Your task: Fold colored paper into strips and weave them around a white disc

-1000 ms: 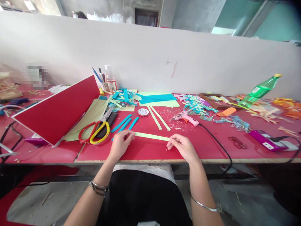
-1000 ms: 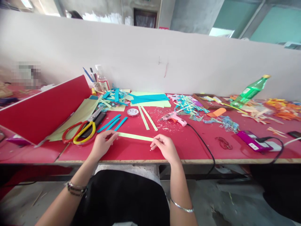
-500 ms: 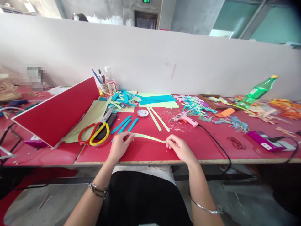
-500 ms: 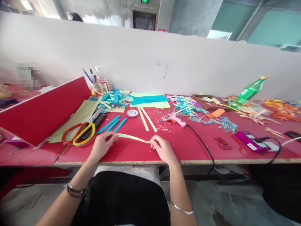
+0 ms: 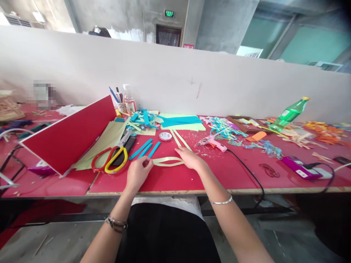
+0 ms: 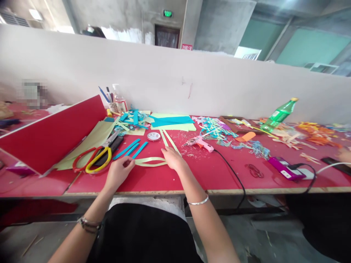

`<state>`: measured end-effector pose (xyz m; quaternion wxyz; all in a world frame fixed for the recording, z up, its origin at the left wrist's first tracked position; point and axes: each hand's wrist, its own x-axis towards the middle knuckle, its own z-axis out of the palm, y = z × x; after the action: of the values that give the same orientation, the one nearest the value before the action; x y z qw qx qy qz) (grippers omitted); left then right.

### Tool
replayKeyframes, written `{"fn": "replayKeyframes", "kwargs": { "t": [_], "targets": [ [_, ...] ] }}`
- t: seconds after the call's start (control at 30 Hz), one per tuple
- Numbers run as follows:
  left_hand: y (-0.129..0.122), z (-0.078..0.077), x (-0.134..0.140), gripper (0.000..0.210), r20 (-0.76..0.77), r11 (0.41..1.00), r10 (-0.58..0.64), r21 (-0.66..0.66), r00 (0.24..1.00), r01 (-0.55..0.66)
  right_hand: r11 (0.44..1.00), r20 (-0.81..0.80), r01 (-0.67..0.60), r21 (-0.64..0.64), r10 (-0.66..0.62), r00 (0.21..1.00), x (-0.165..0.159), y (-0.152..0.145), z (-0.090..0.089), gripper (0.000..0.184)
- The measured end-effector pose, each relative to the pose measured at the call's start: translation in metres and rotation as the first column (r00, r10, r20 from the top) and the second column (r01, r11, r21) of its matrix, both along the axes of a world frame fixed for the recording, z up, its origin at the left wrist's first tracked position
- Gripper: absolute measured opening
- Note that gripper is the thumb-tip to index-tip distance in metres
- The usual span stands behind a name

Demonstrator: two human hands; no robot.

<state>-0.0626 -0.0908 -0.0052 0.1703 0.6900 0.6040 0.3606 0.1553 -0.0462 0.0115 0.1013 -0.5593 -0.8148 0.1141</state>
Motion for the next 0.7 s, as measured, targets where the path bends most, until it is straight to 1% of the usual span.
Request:
{"fn": "replayKeyframes", "kwargs": {
  "t": [0.13,0.23,0.3,0.4,0.47,0.5,0.57,0.6,0.63,0.7],
  "targets": [
    [-0.003,0.003,0.000,0.022,-0.042,0.997,0.082,-0.002,0.996,-0.083,0.998,-0.015,-0.021,0.063,0.022,1.000,-0.004,0.006,-0.010,0.051],
    [-0.003,0.004,0.000,0.021,-0.031,0.992,0.129,0.004,0.991,-0.129,0.992,-0.054,-0.013,0.129,0.020,0.998,-0.003,0.001,-0.011,0.046],
    [-0.003,0.004,-0.001,0.022,-0.016,0.990,0.140,0.002,0.990,-0.140,0.986,-0.087,0.000,0.167,0.015,0.996,-0.002,-0.003,-0.010,0.039],
    [0.000,0.003,-0.001,0.020,-0.012,0.987,0.162,0.016,0.987,-0.162,0.974,-0.132,0.040,0.225,-0.010,0.991,-0.001,-0.006,-0.004,0.028],
    [0.001,0.001,0.000,0.021,-0.013,0.972,0.219,0.087,0.976,-0.218,0.952,-0.201,0.068,0.299,-0.007,0.979,-0.001,-0.005,0.008,0.025],
    [0.002,0.001,0.001,0.027,-0.014,0.957,0.258,0.139,0.966,-0.254,0.934,-0.259,0.080,0.347,0.014,0.966,-0.001,-0.005,0.015,0.023],
    [0.001,0.001,0.003,0.040,-0.015,0.924,0.307,0.246,0.952,-0.294,0.895,-0.408,0.107,0.434,0.089,0.908,0.000,-0.007,0.033,0.020],
    [0.001,0.001,0.004,0.045,-0.017,0.913,0.294,0.301,0.956,-0.275,0.881,-0.488,0.125,0.456,0.130,0.863,0.000,-0.009,0.042,0.018],
    [0.000,0.003,0.005,0.048,-0.019,0.906,0.253,0.354,0.967,-0.230,0.879,-0.566,0.144,0.455,0.160,0.809,0.000,-0.011,0.050,0.018],
    [-0.002,0.008,0.008,0.052,-0.036,0.891,0.110,0.446,0.993,-0.082,0.895,-0.708,0.168,0.412,0.199,0.678,0.000,-0.019,0.063,0.017]
  ]
}}
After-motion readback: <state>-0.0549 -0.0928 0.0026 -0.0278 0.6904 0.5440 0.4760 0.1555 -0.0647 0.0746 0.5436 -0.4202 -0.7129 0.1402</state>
